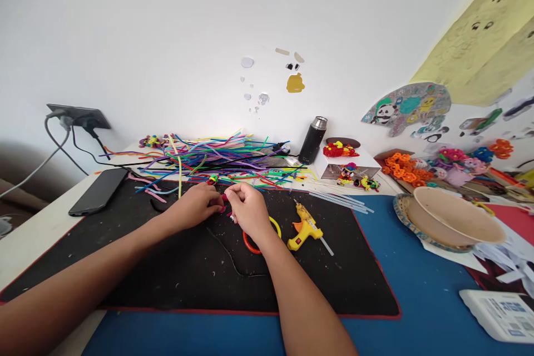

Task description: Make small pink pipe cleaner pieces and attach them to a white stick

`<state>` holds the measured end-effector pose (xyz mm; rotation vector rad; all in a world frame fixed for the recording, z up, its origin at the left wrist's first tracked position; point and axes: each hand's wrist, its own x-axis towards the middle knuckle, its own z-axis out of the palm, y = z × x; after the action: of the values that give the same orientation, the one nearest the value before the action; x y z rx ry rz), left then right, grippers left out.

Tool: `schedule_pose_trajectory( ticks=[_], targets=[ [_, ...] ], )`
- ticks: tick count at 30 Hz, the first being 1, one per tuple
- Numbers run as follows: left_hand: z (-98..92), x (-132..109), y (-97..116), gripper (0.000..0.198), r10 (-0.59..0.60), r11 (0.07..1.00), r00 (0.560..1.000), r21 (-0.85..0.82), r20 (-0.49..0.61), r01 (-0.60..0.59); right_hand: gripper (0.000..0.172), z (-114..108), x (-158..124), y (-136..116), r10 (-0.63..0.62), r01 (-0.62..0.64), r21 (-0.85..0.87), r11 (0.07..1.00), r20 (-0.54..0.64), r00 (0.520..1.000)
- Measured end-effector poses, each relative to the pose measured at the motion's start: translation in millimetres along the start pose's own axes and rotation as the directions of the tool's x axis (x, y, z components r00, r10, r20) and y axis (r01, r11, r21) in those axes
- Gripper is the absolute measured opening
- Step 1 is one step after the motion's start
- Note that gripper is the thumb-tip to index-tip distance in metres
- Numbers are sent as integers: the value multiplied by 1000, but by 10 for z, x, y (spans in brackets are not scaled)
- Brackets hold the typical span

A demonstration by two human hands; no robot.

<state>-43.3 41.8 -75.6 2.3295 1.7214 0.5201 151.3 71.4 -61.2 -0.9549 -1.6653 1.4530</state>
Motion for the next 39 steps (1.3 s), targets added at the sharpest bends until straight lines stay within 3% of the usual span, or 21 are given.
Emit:
schedule_pose_trajectory(
  ticks=[4, 11, 14, 20, 26, 30, 32, 34, 37, 39],
  targets=[
    [9, -20, 57, 15, 11, 995, 1000, 99, -21, -9, 21, 17, -3, 65, -22, 22, -65, 998, 7, 1000],
    [-200, 16, 18, 21, -12, 1000, 988, -3, -151, 12, 20, 20, -24, 47, -38, 37, -83, 996, 1, 999],
    [-362, 53, -93, 21, -102, 994, 966, -73, -237, 87, 22, 4, -20, -11, -28, 27, -25, 999, -28, 999],
    [-561, 4, -216, 36, -246, 965, 928, -155, -278, 210, 24, 2, -22, -23, -16, 16, 1, 1000, -56, 998],
    [-869, -150, -391, 39, -361, 931, 854, -201, -374, 306, 24, 87, -82, 15, 10, -11, -34, 999, -47, 999],
    [-1164, -267, -579, 40, -460, 887, 744, -217, -485, 407, 29, 107, -106, -16, 3, -5, -41, 999, -56, 998],
    [-1249, -318, -676, 40, -496, 865, 714, -206, -494, 458, 31, 105, -112, -32, 0, -3, -53, 999, -66, 998],
    [-1267, -346, -768, 39, -510, 856, 741, -175, -436, 486, 32, 104, -118, -39, -6, 1, -68, 998, -65, 998],
    [-1197, -334, -895, 40, -474, 879, 827, -119, -301, 461, 31, 105, -128, -24, -23, 17, -110, 994, -51, 998],
    [-1128, -300, -974, 40, -450, 892, 860, -76, -240, 446, 30, 105, -132, -3, -37, 29, -156, 987, -48, 998]
  ],
)
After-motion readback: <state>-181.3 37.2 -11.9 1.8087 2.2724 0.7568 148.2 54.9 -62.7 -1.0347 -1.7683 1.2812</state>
